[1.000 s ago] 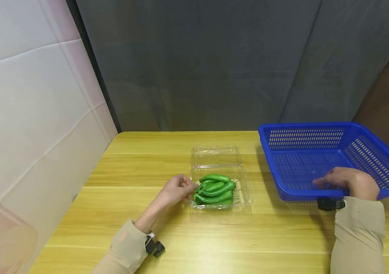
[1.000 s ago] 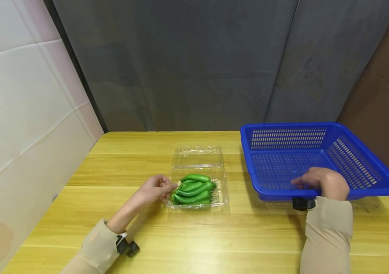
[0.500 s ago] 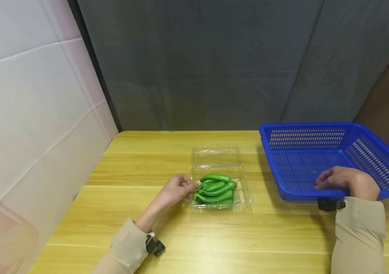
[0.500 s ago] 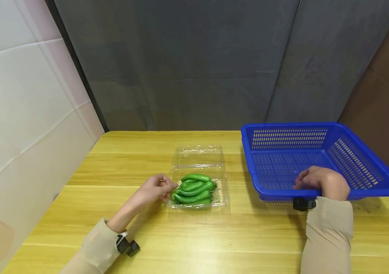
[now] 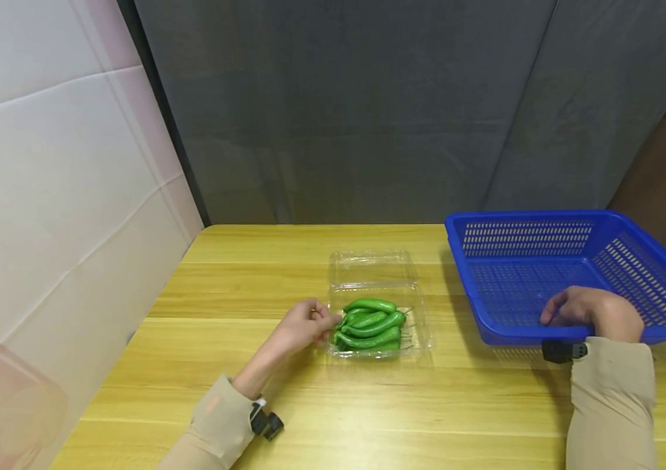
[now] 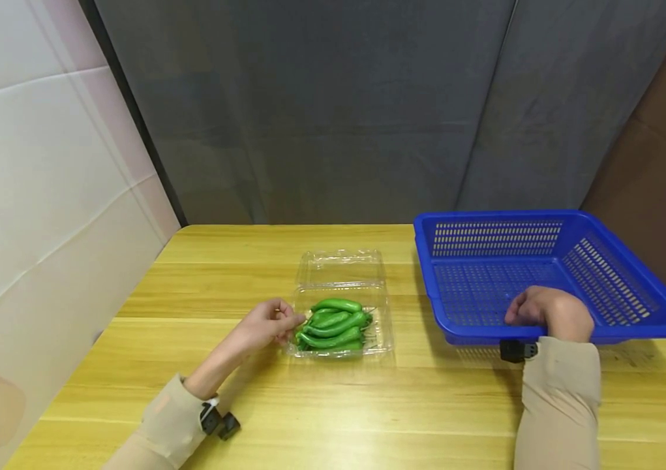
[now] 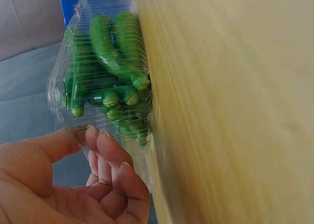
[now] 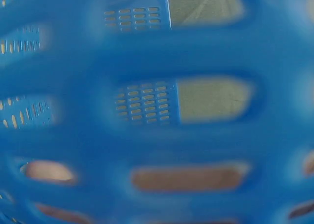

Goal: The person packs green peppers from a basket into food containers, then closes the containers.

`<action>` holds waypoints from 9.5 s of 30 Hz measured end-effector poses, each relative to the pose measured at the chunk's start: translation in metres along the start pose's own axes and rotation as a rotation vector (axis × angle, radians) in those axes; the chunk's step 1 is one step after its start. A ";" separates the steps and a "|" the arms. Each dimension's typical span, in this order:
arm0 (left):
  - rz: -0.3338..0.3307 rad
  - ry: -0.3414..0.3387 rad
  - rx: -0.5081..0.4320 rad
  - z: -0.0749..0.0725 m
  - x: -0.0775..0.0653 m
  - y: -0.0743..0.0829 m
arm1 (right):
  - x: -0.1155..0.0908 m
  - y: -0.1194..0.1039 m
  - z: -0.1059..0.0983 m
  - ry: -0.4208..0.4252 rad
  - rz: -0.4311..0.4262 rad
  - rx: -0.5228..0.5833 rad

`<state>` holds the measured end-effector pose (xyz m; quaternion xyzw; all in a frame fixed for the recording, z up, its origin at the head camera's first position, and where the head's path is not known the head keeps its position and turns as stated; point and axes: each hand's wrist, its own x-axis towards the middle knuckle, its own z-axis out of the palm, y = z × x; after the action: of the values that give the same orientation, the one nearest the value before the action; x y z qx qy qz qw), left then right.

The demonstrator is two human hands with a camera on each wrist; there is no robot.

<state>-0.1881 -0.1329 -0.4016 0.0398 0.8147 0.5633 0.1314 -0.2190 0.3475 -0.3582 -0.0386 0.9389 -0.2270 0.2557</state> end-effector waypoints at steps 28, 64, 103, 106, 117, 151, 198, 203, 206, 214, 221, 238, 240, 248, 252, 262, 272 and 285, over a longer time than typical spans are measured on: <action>0.006 0.010 0.018 0.001 -0.001 0.001 | 0.000 -0.031 0.000 0.271 -0.269 -0.072; 0.002 0.001 0.005 0.002 -0.002 0.001 | -0.019 -0.005 0.007 -0.004 -0.259 0.056; 0.018 -0.009 0.016 0.001 -0.001 0.001 | -0.012 -0.116 0.023 0.420 -0.631 -0.059; 0.018 -0.007 0.020 0.002 -0.001 0.001 | -0.012 -0.127 0.028 0.420 -0.674 -0.061; 0.018 -0.009 0.012 0.000 -0.002 0.000 | 0.007 -0.163 0.053 0.324 -0.795 -0.088; -0.008 0.005 0.014 -0.001 -0.006 0.001 | 0.037 -0.181 0.086 0.329 -0.734 -0.125; 0.068 0.151 0.073 -0.004 0.000 0.002 | 0.061 -0.177 0.104 0.585 -0.291 -0.025; 0.066 0.156 0.048 -0.004 0.001 0.003 | 0.065 -0.177 0.106 0.604 -0.326 0.027; 0.066 0.156 0.029 -0.003 0.001 0.003 | 0.066 -0.177 0.107 0.603 -0.330 0.047; 0.067 0.139 -0.007 -0.004 0.000 0.004 | 0.067 -0.177 0.108 0.568 -0.316 0.084; 0.054 0.123 -0.052 -0.005 0.000 0.004 | 0.066 -0.176 0.106 0.529 -0.263 0.178; 0.038 0.127 -0.111 -0.006 -0.002 0.007 | 0.066 -0.173 0.107 0.530 -0.245 0.299; 0.036 0.130 -0.124 -0.006 -0.002 0.007 | 0.067 -0.173 0.108 0.533 -0.250 0.308; 0.047 0.132 -0.156 -0.006 -0.003 0.006 | 0.068 -0.171 0.108 0.529 -0.279 0.361; 0.051 0.133 -0.170 -0.007 -0.004 0.006 | 0.068 -0.171 0.107 0.545 -0.300 0.368; 0.061 0.185 -0.193 -0.009 -0.004 0.007 | 0.067 -0.169 0.106 0.545 -0.341 0.351; 0.033 0.214 -0.224 -0.009 -0.002 0.008 | 0.063 -0.169 0.104 0.525 -0.377 0.310; -0.016 0.207 -0.282 -0.019 0.001 0.007 | 0.058 -0.175 0.097 0.440 -0.376 0.414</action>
<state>-0.1945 -0.1475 -0.3891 -0.0437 0.7372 0.6719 0.0556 -0.2287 0.1402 -0.3817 -0.1081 0.8821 -0.4585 0.0035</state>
